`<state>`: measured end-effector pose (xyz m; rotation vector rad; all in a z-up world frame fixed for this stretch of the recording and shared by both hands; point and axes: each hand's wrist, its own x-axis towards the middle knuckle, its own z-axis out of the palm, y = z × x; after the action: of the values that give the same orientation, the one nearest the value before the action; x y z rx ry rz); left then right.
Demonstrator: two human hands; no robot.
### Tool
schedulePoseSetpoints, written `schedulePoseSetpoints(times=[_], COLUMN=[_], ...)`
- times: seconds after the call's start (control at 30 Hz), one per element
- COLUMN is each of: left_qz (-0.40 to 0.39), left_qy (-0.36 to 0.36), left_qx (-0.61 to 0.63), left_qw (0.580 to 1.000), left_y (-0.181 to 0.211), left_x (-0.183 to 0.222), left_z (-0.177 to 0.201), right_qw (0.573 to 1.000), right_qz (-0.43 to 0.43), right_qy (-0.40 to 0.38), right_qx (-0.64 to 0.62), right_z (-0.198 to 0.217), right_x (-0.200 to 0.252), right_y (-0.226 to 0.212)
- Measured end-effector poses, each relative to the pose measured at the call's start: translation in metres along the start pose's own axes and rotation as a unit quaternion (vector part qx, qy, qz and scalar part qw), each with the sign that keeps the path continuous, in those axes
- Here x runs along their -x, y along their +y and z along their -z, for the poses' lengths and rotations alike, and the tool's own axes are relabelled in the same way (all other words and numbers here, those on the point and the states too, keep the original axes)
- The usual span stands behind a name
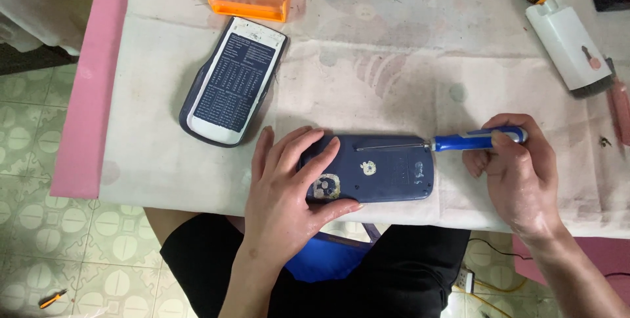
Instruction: Disassembling a smartphone by removing screws from the back casing using a small screwdriver.
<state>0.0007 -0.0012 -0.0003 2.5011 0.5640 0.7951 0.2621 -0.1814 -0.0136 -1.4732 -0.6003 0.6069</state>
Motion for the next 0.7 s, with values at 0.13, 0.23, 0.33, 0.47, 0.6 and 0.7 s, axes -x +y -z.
schedulePoseSetpoints(times=[0.13,0.23,0.33,0.47,0.6,0.7], left_qz=[-0.002,-0.001,-0.004,-0.002,0.001,0.002], left_qy=[0.002,0.000,-0.002,-0.003,-0.006,-0.003], left_qx=[-0.003,-0.005,-0.013,-0.008,-0.010,-0.002], left_qw=[1.000,1.000,1.000,1.000,1.000,1.000], left_y=[-0.0002,-0.0001,-0.0006,-0.0005,0.0001,0.0003], left_x=[0.0004,-0.0001,-0.0008,-0.0004,-0.0008,-0.0009], left_z=[-0.0005,-0.0001,-0.0004,-0.0003,0.0002,0.0003], right_qw=[1.000,1.000,1.000,0.999,0.999,1.000], right_qz=[0.000,-0.004,0.004,0.010,0.010,0.021], right_qy=[0.000,0.001,-0.009,-0.018,-0.018,-0.006], right_qx=[-0.019,-0.023,-0.025,-0.028,-0.029,0.004], right_z=[0.0006,0.0020,0.0032,0.0064,0.0062,0.0008], right_x=[0.0012,0.0008,0.0008,0.0011,0.0001,-0.0002], right_y=[0.0014,0.0038,0.0050,0.0073,0.0079,0.0052])
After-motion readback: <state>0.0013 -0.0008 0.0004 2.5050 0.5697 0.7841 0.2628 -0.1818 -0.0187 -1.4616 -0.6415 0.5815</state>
